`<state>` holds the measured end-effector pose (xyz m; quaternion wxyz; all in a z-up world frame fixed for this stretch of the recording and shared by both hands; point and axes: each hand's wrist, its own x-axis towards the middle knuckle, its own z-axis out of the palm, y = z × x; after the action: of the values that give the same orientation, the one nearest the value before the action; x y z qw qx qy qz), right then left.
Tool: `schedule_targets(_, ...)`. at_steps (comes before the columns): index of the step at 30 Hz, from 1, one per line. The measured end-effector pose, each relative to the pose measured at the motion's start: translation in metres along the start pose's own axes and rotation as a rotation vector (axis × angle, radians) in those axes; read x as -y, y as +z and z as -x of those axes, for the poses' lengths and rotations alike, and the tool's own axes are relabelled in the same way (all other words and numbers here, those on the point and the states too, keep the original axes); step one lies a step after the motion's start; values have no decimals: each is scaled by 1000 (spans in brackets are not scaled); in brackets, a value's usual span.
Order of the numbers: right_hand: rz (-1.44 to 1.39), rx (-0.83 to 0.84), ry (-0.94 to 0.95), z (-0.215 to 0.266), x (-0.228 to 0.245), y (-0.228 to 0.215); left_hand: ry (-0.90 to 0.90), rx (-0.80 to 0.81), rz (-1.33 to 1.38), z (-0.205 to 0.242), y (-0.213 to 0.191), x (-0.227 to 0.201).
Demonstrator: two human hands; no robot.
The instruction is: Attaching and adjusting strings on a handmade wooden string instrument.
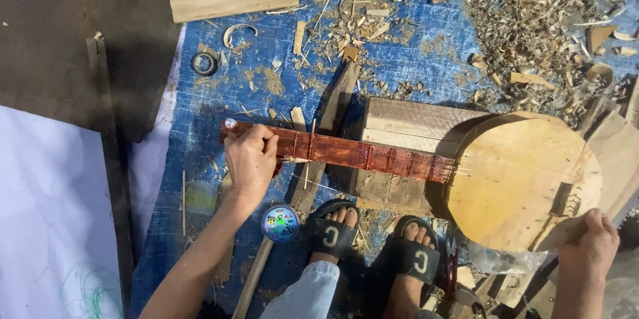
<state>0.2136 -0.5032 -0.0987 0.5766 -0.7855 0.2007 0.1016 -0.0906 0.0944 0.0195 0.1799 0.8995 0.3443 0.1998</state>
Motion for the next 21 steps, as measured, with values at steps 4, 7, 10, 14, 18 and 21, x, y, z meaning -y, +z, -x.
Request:
schedule_targets(4, -29, 14, -33, -1, -5, -1, -12, 22, 5, -1, 1, 1)
schedule_targets(7, -74, 22, -18, -5, -3, -9, -18, 19, 98, -3, 2, -5)
schedule_targets(10, 16, 47, -115, -17, -4, -24, -26, 61, 60, 6, 13, -9)
schedule_targets(14, -9, 117, -151, -52, -28, -68, 5, 116, 161, 19, 33, -26)
schedule_targets(18, -131, 49, 66, -86, -54, -99, 5, 131, 284, 16, 17, -65)
schedule_targets(21, 83, 60, -5, -88, -65, -109, 26, 141, 283, 29, 35, -72)
